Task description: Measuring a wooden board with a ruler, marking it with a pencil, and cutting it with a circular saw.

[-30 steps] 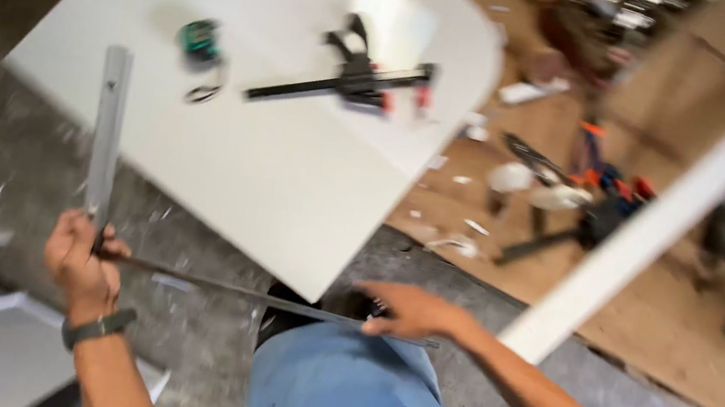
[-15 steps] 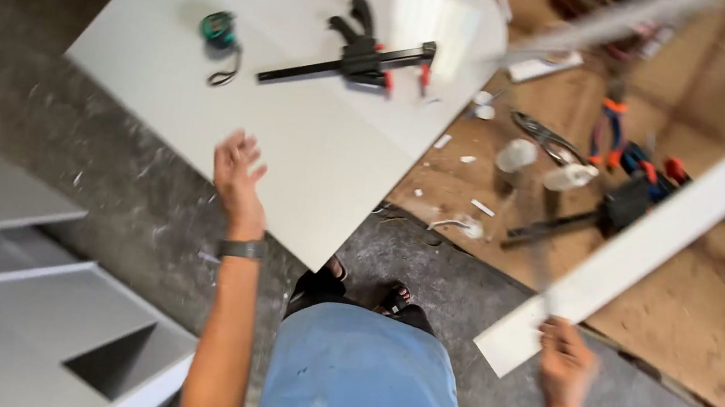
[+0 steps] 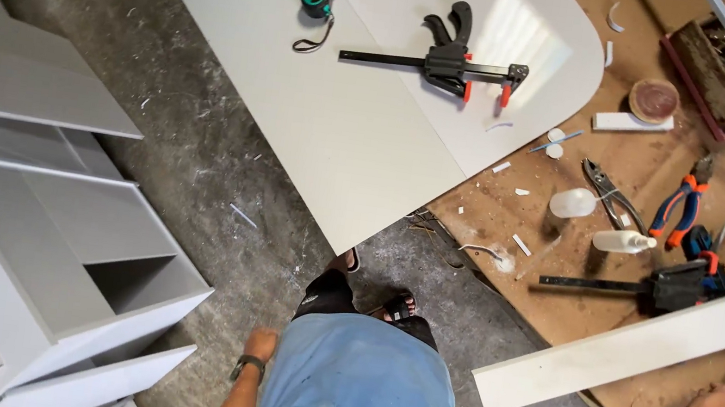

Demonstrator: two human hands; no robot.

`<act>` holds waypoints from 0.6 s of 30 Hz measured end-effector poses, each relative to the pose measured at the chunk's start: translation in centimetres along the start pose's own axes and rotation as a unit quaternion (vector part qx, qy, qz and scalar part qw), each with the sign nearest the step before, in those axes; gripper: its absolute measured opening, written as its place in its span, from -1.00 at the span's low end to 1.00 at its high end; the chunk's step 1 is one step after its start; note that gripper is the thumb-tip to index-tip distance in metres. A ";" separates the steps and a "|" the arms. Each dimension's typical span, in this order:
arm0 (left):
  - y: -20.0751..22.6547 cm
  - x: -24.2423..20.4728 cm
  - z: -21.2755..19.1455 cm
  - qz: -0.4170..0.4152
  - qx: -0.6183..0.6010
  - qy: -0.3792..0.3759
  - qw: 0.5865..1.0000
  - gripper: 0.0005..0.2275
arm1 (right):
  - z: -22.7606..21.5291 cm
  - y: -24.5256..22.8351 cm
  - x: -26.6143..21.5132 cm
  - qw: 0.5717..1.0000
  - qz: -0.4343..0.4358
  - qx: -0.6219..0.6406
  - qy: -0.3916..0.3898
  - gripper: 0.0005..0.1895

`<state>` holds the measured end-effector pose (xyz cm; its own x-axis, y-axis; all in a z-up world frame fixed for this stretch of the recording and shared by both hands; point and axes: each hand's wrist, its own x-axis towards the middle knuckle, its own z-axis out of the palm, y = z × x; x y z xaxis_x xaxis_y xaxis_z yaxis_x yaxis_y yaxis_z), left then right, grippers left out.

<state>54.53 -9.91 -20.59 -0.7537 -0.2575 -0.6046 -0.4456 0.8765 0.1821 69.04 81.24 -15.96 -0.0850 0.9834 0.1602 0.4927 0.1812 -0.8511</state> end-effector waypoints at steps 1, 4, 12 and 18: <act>-0.5 -1.1 -0.2 -0.005 -0.004 0.003 1.000 -0.60 | 0.1 0.8 0.2 1.000 -0.003 0.003 -0.006 -0.70; -0.9 -3.2 -0.6 -0.062 -0.051 -0.002 0.997 -0.65 | 0.7 2.3 -0.3 0.996 0.066 -0.025 -0.052 -0.77; 2.8 -1.9 1.6 -0.033 -0.186 0.025 0.982 -0.73 | 2.6 -5.6 -13.8 0.965 0.131 0.125 -0.191 -0.48; 4.7 -0.3 1.7 -0.003 -0.179 0.012 0.984 -0.78 | 4.1 -14.0 -14.3 0.861 0.335 0.322 -0.210 -0.53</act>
<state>53.46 -5.05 -20.86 -0.7598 -0.2758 -0.5887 -0.5887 0.6762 0.4430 59.84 64.67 -8.38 -0.3402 0.7603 -0.5534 -0.0169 -0.5933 -0.8048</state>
